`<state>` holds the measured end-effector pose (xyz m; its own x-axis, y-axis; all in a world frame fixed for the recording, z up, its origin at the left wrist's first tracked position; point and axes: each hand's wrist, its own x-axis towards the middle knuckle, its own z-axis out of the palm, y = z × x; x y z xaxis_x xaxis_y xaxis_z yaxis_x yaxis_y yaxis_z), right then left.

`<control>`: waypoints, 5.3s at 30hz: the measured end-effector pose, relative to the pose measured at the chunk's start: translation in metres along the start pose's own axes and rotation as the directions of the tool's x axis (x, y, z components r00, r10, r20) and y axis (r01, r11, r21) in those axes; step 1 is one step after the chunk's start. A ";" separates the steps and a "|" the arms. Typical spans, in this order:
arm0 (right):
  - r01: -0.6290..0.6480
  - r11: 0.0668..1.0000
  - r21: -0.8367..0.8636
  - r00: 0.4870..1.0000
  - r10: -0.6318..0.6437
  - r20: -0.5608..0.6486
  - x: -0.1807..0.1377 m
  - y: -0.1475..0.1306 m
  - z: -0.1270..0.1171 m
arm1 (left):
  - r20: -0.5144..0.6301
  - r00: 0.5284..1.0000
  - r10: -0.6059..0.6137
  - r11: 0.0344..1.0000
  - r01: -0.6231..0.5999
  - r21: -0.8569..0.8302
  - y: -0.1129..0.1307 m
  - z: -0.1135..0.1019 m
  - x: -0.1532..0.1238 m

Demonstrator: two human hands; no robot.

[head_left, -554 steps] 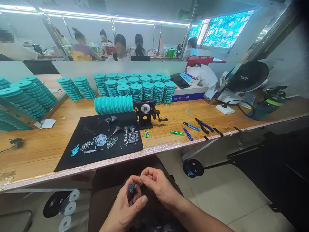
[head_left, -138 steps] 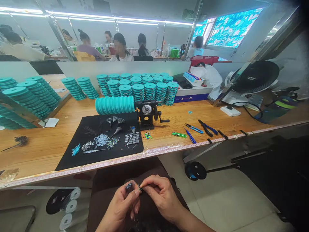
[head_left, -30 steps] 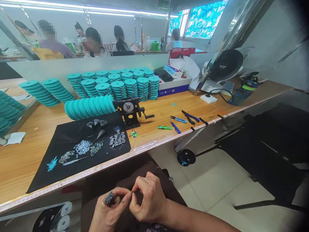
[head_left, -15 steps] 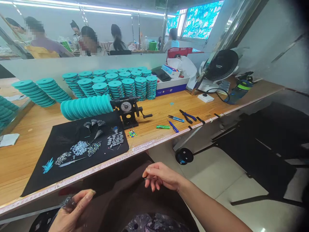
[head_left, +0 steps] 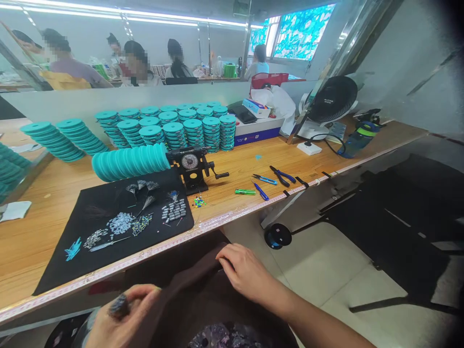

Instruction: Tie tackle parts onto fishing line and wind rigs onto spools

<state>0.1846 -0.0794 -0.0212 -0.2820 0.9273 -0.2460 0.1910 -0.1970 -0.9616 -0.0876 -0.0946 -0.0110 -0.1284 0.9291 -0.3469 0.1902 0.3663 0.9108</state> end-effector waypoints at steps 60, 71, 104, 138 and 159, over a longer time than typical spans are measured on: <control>0.450 0.421 -0.788 0.597 -0.798 -0.086 -0.006 -0.012 0.052 | 0.376 0.910 -0.175 0.692 0.385 -0.610 -0.008 0.069 0.004; 0.447 0.493 -0.747 0.640 -0.759 -0.118 -0.005 -0.018 0.051 | 0.382 0.903 -0.197 0.707 0.401 -0.582 -0.005 0.071 0.000; 0.367 0.608 -0.704 0.732 -0.656 -0.184 -0.008 -0.018 0.050 | 0.306 0.939 -0.159 0.746 0.317 -0.586 -0.004 0.072 0.002; 0.292 0.714 -0.637 0.819 -0.530 -0.218 -0.011 -0.017 0.049 | 0.321 0.938 -0.133 0.712 0.316 -0.627 -0.013 0.073 0.004; 0.312 0.704 -0.638 0.795 -0.561 -0.230 -0.011 -0.018 0.051 | 0.295 0.944 -0.145 0.738 0.302 -0.603 -0.001 0.074 0.001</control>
<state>0.1367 -0.1026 -0.0075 -0.1151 0.9211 0.3719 0.6462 0.3538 -0.6763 -0.0161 -0.0904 -0.0288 0.1382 0.8392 -0.5260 -0.4855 0.5203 0.7025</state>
